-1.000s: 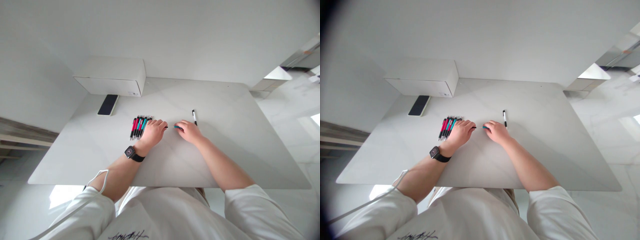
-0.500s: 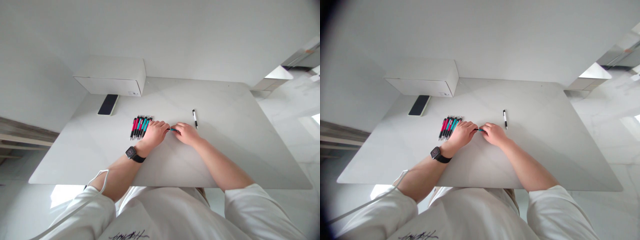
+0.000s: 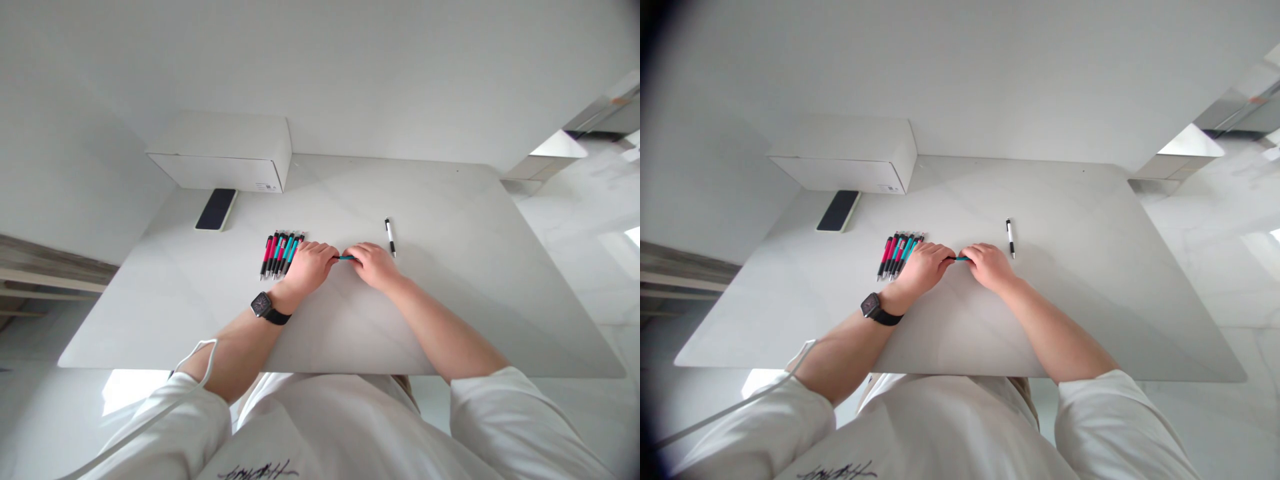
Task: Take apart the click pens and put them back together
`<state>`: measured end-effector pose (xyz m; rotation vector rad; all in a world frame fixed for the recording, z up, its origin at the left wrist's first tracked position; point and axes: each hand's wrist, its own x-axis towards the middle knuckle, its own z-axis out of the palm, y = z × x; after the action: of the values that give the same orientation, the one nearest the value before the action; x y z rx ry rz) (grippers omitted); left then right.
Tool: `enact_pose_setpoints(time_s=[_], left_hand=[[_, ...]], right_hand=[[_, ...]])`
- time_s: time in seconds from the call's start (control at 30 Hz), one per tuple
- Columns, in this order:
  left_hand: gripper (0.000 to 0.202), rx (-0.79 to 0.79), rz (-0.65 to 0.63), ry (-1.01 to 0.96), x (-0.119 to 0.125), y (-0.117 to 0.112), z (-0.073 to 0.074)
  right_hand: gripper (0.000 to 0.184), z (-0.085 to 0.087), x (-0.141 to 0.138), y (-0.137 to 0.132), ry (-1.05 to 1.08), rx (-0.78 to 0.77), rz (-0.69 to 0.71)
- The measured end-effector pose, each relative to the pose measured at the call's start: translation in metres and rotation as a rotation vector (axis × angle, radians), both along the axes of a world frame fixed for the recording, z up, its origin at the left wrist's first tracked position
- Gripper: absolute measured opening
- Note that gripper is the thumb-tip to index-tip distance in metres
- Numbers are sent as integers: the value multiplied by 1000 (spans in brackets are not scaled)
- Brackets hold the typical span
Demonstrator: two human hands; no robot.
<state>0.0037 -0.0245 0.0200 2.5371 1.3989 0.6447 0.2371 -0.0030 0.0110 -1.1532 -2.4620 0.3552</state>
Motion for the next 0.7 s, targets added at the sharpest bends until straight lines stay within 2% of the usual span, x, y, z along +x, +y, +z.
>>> enact_pose_setpoints(time_s=[0.53,0.7], left_hand=[[20,-53,-19,-55,2,2,-2],[18,-54,-25,-79,1,3,-4]], right_hand=[[27,0,0,0,-4,134,22],[25,3,0,-1,-31,64,-3]])
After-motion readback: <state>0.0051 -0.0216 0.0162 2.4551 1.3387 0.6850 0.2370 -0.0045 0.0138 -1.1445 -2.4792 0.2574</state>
